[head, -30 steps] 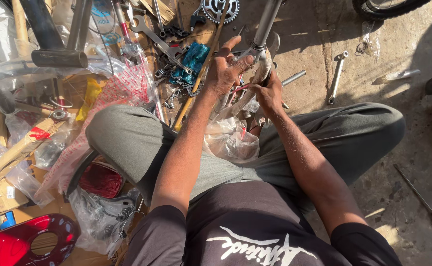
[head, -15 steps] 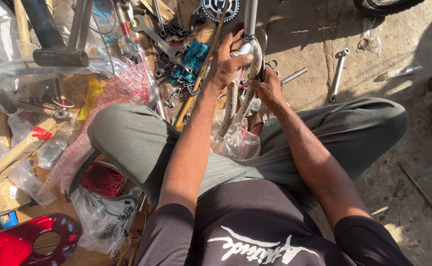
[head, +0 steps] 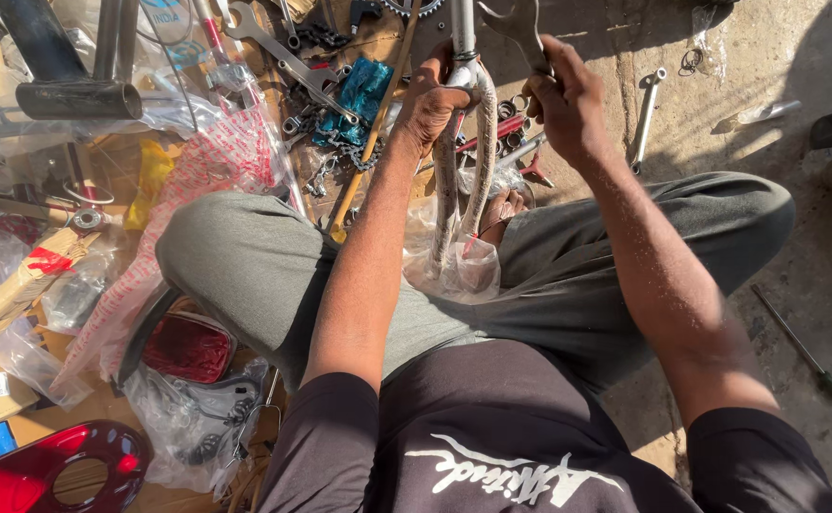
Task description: The person sits on the ground and assembles a bicycle frame. They insert a metal tube into the frame's head tube, secure it with a nut using a wrench, and then attach the handlebars to the tube.
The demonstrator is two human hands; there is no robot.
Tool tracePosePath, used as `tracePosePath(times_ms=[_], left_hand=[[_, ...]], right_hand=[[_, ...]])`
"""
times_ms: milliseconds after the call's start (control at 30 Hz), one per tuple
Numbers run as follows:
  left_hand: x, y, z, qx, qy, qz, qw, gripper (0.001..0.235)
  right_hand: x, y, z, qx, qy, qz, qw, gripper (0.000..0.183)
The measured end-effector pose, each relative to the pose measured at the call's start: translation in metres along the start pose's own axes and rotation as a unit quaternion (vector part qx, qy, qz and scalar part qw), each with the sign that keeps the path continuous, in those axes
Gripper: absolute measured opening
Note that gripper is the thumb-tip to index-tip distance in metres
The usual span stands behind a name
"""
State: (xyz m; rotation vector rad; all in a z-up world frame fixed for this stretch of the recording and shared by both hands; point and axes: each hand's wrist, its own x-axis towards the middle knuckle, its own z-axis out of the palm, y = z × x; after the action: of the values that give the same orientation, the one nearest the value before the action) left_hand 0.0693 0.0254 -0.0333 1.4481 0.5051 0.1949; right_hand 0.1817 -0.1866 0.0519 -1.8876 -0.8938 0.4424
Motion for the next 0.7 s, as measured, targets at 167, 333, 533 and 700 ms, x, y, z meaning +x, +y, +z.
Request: tracePosePath(times_ms=[167,333,533,700], left_hand=[[0.012,-0.021,0.006,-0.031,-0.024,0.074,0.997,0.081],[-0.003,-0.020,0.003,-0.136,-0.008,0.061,0.989,0.070],[-0.026,0.018,0.001,-0.128,0.002,0.005,0.992,0.076],[-0.024,0.016,0.006,-0.130,-0.008,0.025,0.991,0.074]], right_hand=[[0.046,-0.039,-0.030,-0.097,-0.034,-0.160,0.982,0.039],[0.062,-0.042,-0.044,-0.297,-0.121,-0.356,0.878,0.036],[0.062,-0.039,-0.030,-0.110,-0.079,-0.247,0.959,0.026],[0.073,-0.038,-0.063,-0.182,-0.088,-0.187,0.961,0.012]])
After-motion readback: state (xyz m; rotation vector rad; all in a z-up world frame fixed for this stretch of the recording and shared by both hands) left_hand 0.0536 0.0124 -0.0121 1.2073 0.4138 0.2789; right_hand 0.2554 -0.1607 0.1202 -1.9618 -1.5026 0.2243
